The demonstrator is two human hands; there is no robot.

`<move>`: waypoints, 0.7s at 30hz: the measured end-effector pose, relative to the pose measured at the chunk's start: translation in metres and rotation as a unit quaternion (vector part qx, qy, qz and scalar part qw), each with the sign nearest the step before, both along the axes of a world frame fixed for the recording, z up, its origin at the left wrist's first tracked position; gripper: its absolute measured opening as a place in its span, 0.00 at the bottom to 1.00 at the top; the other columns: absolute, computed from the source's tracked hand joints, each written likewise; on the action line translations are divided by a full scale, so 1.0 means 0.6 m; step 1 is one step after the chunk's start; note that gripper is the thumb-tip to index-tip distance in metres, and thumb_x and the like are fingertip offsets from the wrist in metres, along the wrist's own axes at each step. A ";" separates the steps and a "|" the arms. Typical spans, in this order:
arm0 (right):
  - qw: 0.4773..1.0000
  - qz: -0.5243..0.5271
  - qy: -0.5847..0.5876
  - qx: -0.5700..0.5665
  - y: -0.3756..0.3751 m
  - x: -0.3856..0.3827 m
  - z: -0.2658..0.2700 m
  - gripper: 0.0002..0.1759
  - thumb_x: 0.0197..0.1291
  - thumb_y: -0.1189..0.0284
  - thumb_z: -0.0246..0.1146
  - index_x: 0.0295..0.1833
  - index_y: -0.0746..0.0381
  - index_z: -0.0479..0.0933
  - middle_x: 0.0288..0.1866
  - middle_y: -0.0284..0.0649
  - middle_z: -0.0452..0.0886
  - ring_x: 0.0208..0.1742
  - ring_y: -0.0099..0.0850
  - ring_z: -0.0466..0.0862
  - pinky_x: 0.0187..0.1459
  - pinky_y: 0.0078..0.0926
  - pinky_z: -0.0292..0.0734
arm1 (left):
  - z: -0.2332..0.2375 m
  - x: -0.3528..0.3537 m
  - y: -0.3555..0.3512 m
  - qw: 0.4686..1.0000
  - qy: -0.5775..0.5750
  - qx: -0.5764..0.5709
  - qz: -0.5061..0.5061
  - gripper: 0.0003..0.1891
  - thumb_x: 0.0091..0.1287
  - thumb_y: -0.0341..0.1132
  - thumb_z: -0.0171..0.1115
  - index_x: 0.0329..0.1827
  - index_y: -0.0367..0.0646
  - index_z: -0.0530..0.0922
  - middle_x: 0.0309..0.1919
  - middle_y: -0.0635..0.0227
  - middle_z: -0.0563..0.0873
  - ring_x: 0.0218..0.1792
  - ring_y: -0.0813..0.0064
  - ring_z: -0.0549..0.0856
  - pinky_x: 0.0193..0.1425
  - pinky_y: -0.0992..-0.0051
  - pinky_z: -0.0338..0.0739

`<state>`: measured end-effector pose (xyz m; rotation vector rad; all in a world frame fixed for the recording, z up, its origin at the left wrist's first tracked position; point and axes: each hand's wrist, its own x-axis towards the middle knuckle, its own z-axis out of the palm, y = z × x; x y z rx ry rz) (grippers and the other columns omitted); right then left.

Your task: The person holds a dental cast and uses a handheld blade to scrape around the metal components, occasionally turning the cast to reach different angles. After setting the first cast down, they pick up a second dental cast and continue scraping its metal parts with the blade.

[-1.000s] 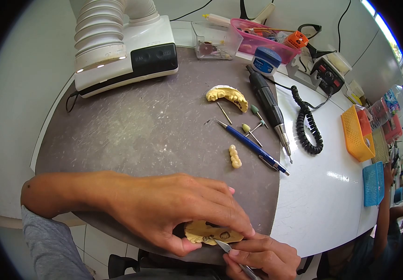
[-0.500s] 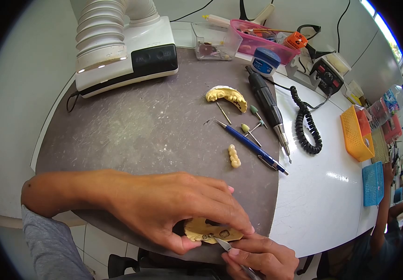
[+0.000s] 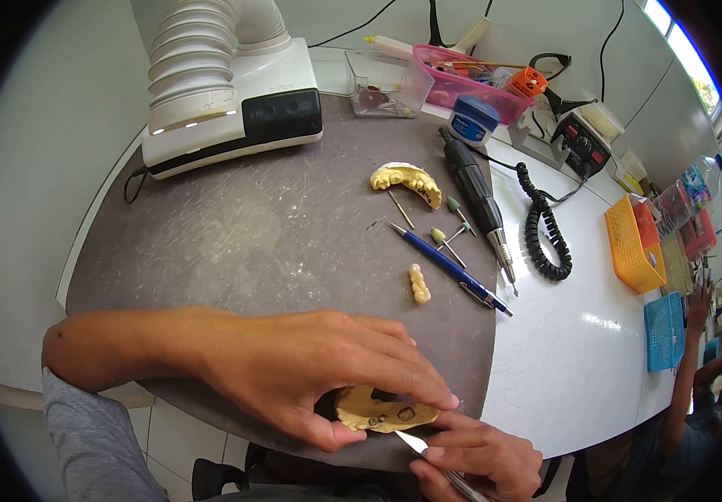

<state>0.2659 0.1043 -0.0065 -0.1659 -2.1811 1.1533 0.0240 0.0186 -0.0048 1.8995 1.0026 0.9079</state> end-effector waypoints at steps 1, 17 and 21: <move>0.999 0.015 0.014 -0.036 0.003 0.002 0.000 0.11 0.54 0.81 0.77 0.39 0.70 0.81 0.35 0.52 0.88 0.43 0.46 0.91 0.49 0.42 0.88 | -0.004 0.001 -0.002 1.000 -0.006 0.023 0.014 0.36 0.58 0.29 0.74 0.74 0.44 0.74 0.69 0.65 0.80 0.64 0.63 0.81 0.73 0.58 0.72; 0.995 -0.082 0.010 0.055 -0.015 0.015 -0.002 0.09 0.59 0.82 0.72 0.42 0.68 0.79 0.34 0.48 0.87 0.33 0.35 0.89 0.32 0.26 0.84 | 0.049 -0.005 -0.034 0.960 0.061 -0.179 0.206 0.27 0.67 0.36 0.73 0.67 0.37 0.75 0.57 0.56 0.85 0.53 0.68 0.87 0.58 0.73 0.82; 0.992 -0.124 0.008 0.032 -0.020 0.025 0.004 0.10 0.60 0.81 0.71 0.45 0.68 0.78 0.35 0.47 0.87 0.34 0.33 0.88 0.35 0.26 0.84 | 0.047 0.005 -0.040 0.935 -0.076 -0.255 0.234 0.15 0.71 0.28 0.67 0.58 0.36 0.78 0.52 0.59 0.87 0.47 0.75 0.89 0.54 0.76 0.86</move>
